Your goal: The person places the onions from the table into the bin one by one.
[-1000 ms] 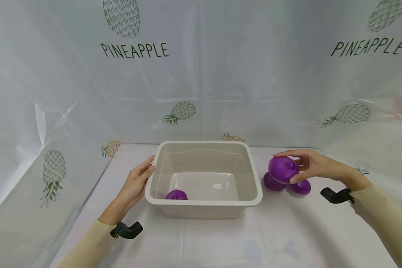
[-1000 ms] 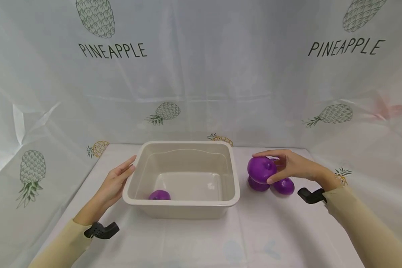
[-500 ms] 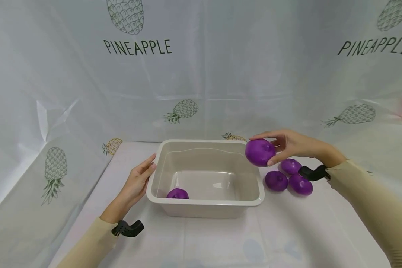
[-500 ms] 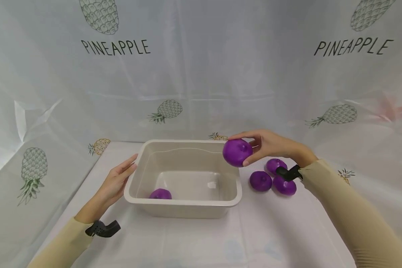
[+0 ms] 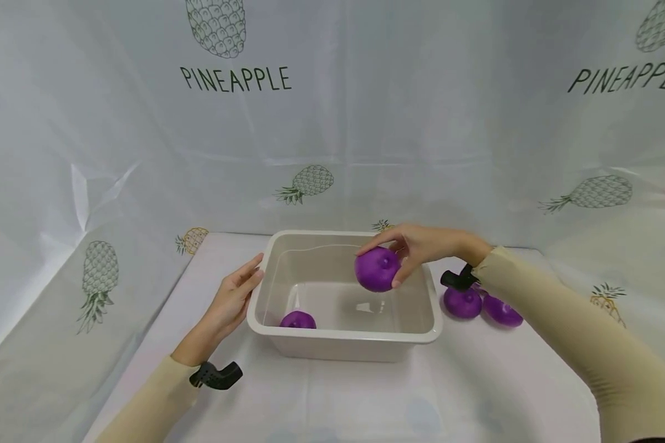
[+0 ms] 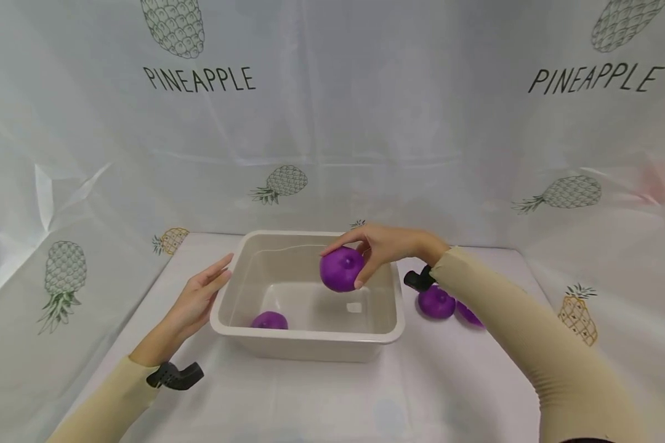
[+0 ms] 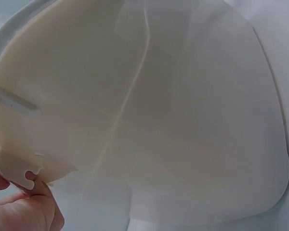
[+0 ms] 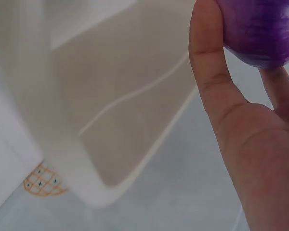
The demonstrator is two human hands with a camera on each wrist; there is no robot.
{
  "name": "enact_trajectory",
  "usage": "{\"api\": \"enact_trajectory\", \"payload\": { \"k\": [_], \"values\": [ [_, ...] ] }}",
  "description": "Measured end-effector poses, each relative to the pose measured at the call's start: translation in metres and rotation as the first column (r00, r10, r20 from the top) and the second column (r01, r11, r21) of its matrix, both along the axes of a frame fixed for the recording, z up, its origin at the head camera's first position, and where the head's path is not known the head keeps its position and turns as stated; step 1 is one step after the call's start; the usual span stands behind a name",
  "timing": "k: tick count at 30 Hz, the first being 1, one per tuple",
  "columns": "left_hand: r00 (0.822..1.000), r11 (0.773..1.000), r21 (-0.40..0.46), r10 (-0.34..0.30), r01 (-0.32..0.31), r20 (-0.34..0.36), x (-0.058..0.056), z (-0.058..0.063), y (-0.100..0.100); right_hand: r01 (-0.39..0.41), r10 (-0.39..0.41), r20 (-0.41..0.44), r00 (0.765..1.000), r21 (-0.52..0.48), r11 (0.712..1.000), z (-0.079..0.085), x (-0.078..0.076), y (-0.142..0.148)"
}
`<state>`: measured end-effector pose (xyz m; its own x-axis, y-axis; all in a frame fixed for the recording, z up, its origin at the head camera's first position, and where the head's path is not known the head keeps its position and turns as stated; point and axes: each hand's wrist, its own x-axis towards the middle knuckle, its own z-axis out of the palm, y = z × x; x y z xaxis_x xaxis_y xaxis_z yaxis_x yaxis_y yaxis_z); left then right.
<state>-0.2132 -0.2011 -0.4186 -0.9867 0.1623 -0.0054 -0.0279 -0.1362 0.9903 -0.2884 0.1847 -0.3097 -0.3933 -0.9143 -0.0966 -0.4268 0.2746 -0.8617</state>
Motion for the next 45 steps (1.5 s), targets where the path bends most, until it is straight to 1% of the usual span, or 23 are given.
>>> {"api": "enact_trajectory", "payload": {
  "k": [6,11,14,17,24,28,33,34,37,40,45],
  "values": [
    [1.0,1.0,0.003,0.0,0.0,-0.007,-0.002,0.0,0.0,-0.086,0.087,-0.02,0.996,0.071,0.994,-0.019,-0.007,-0.032],
    [1.0,1.0,0.0,-0.005,0.005,-0.016,-0.004,-0.002,0.001,-0.185,0.184,0.017,0.983,0.096,0.978,-0.038,-0.01,-0.057],
    [1.0,1.0,0.0,-0.008,0.008,-0.016,-0.004,-0.002,0.001,-0.23,0.227,0.034,0.973,0.111,0.967,-0.048,-0.011,-0.071],
    [1.0,1.0,0.0,-0.008,0.008,-0.012,-0.004,-0.002,0.002,-0.238,0.235,0.038,0.971,0.149,0.96,-0.057,-0.01,-0.082],
    [1.0,1.0,-0.007,-0.01,0.01,-0.004,-0.004,-0.002,0.002,-0.259,0.232,0.132,0.964,0.246,0.934,-0.076,-0.006,-0.098],
    [1.0,1.0,-0.012,-0.007,0.007,-0.013,-0.004,-0.003,0.001,-0.288,0.26,0.138,0.956,0.266,0.92,-0.084,-0.004,-0.105],
    [1.0,1.0,-0.016,-0.008,0.008,-0.018,-0.004,-0.002,0.0,-0.377,0.349,0.151,0.925,0.237,0.895,-0.098,-0.006,-0.113],
    [1.0,1.0,-0.017,-0.007,0.007,-0.018,-0.004,-0.002,0.0,-0.39,0.359,0.165,0.919,0.234,0.891,-0.101,-0.006,-0.115],
    [1.0,1.0,-0.018,-0.002,0.002,-0.015,-0.004,-0.002,-0.001,-0.402,0.353,0.225,0.908,0.234,0.885,-0.109,-0.006,-0.119],
    [1.0,1.0,-0.018,0.007,-0.007,-0.014,-0.004,-0.003,-0.001,-0.393,0.332,0.252,0.909,0.249,0.885,-0.115,-0.005,-0.122],
    [1.0,1.0,-0.011,0.012,-0.012,-0.018,-0.004,-0.004,-0.002,-0.371,0.312,0.227,0.923,0.303,0.878,-0.121,-0.005,-0.124]
  ]
}}
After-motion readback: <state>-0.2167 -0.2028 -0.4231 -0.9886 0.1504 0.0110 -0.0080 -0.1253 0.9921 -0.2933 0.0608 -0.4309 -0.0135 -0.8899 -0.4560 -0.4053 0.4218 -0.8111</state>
